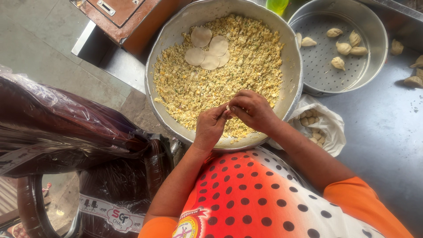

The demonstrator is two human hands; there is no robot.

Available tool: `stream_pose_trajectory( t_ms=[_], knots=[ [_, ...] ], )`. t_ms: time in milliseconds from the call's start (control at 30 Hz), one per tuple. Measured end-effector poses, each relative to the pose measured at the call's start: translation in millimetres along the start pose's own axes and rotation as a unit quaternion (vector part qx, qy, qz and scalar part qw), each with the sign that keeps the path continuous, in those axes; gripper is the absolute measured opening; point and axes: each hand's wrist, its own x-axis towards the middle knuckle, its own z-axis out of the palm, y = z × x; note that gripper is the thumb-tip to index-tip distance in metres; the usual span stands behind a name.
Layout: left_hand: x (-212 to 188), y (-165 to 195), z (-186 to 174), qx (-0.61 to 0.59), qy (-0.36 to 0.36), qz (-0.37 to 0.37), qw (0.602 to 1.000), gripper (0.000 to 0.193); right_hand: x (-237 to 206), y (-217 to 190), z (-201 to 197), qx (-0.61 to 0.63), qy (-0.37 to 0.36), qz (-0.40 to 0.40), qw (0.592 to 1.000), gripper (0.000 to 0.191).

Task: The person repeatedly scoops a grainy filling into small round wrappers, folds them into dumplings, and places them into a perforated metal tray. The process continues with consistent hand motions throughout the clip.

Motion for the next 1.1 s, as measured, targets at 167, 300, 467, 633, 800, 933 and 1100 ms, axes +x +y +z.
stream_pose_trajectory(
  t_ms=[167, 300, 467, 633, 800, 933, 1100],
  knots=[
    [1, 2, 2, 0.024, 0.001, -0.008, 1.000, 0.025, -4, -7, -6, -0.021, -0.016, -0.008, 1.000, 0.016],
    [0, 1, 2, 0.039, -0.009, -0.005, 0.999, 0.023, -7, -7, -11, 0.002, -0.030, -0.003, 1.000, 0.024],
    [0, -5, 4, -0.005, 0.005, 0.004, 1.000, 0.022, -11, -5, -13, 0.136, -0.051, 0.038, 0.989, 0.025],
    [0, -13, 5, -0.151, 0.023, -0.062, 0.986, 0.026, -17, -19, 1, 0.092, 0.015, 0.076, 0.993, 0.041],
    [-6, -16, 3, -0.106, 0.028, -0.039, 0.993, 0.029, -23, -28, 8, 0.044, 0.044, 0.091, 0.994, 0.040],
    [0, -14, 8, -0.160, 0.011, -0.063, 0.985, 0.032, -23, -20, 7, 0.004, 0.070, 0.047, 0.996, 0.037],
    [-1, -12, 7, -0.154, -0.018, -0.015, 0.988, 0.034, -27, -4, -3, 0.122, 0.039, 0.127, 0.984, 0.036]
  ],
)
